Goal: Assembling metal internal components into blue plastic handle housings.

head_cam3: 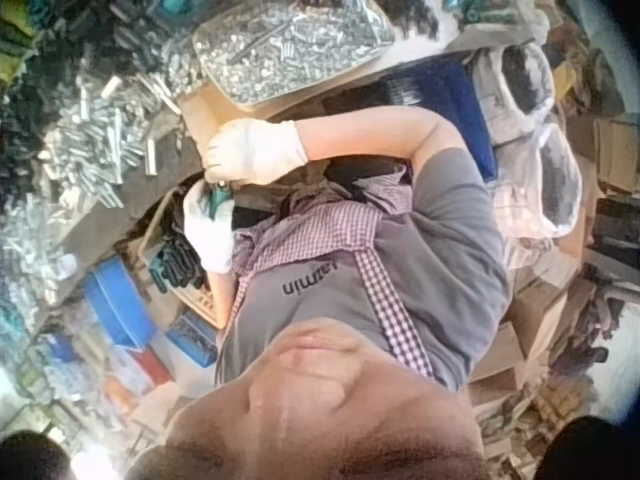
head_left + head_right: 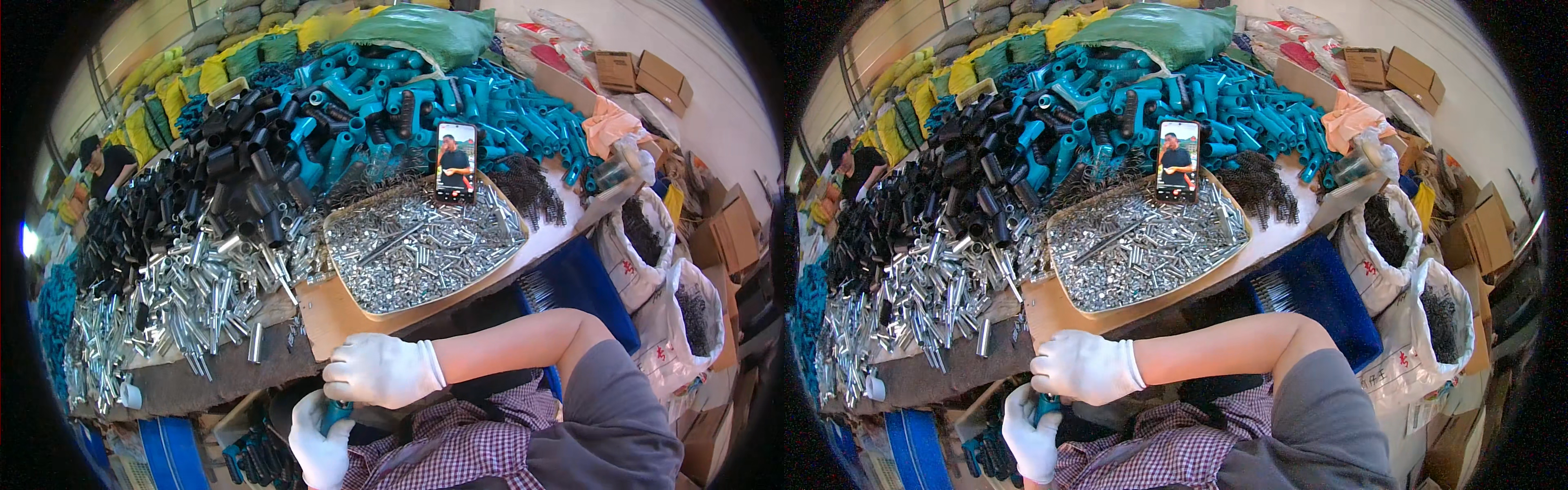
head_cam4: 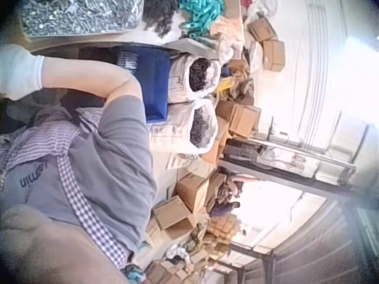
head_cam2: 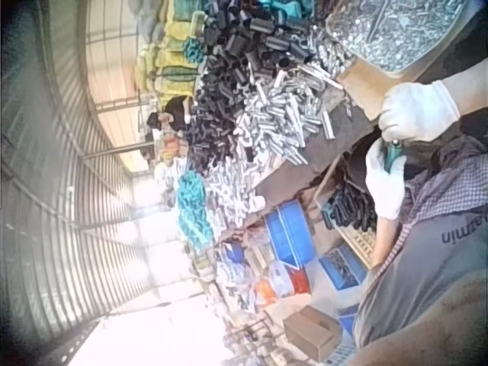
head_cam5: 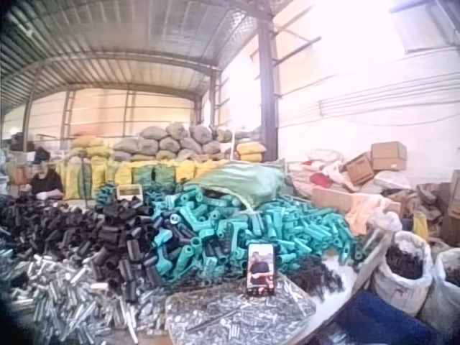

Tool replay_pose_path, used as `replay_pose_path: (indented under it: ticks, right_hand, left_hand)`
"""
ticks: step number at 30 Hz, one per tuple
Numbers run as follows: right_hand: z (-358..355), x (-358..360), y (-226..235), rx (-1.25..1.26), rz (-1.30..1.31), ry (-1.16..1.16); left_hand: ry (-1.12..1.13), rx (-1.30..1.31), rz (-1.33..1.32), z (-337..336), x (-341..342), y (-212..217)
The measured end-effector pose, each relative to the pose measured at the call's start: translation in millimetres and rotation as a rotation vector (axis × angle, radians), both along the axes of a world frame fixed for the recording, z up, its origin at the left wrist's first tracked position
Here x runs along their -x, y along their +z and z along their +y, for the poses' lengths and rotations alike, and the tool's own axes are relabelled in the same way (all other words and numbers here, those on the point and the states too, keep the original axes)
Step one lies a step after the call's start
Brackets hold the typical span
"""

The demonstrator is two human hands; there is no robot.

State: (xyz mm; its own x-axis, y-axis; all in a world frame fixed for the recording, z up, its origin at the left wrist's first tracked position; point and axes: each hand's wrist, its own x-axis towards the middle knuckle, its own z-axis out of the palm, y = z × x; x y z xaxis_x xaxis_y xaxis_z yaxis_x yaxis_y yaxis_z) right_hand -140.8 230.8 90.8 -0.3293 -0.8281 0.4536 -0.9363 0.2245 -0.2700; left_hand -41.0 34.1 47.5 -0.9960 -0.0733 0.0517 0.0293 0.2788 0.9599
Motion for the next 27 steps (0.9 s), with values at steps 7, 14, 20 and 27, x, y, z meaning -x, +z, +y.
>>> replay_pose_path:
  ticks: [7,14,20,27]
  right_hand:
    - [1.1,84.5,34.5,0.052,-0.140,0.156]
    - [-22.6,255.6,51.8,-0.292,0.205,-1.149]
    - [-23.1,259.7,46.9,-0.288,0.208,-0.990]
    - [-25.5,264.6,38.3,-0.340,0.105,-0.934]
  left_hand:
    - [-0.135,-0.373,-0.152,15.4,18.2,18.0]
    - [-0.185,-0.711,-0.323,15.0,6.8,23.0]
    - [-0.140,-0.655,-0.285,7.3,5.8,14.6]
    - [-0.169,-0.582,-0.262,30.6,1.7,23.2]
